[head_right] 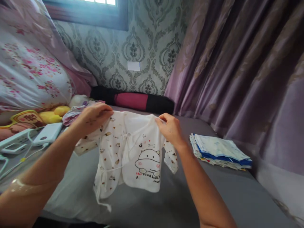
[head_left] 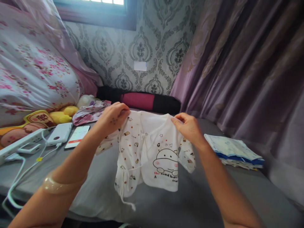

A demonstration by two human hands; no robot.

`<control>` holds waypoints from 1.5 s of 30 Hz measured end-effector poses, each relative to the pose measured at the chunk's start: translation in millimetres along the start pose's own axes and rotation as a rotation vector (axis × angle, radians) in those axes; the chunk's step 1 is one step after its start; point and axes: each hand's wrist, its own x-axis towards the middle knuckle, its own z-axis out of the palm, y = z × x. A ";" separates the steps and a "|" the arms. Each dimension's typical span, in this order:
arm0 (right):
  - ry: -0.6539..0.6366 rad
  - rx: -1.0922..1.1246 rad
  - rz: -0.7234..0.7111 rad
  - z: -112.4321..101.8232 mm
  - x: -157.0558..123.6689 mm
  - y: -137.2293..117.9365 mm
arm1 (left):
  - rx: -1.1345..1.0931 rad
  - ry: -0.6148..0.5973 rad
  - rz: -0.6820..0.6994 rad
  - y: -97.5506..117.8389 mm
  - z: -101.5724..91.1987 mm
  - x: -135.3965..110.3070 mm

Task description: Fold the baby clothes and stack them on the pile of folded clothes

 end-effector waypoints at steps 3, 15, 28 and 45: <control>-0.099 -0.109 0.000 37.5 -5.8 34.2 | -0.049 -0.129 0.003 -29.7 58.0 -7.9; -0.309 -0.456 0.037 106.8 -49.1 94.6 | 0.055 -0.256 -0.041 -61.7 170.3 -44.0; -0.431 -0.513 0.096 116.6 -46.3 106.6 | 0.062 -0.387 -0.042 -70.2 189.3 -41.3; -0.436 -0.540 0.113 136.5 -8.8 125.8 | 0.108 -0.314 -0.071 -87.3 217.1 -9.6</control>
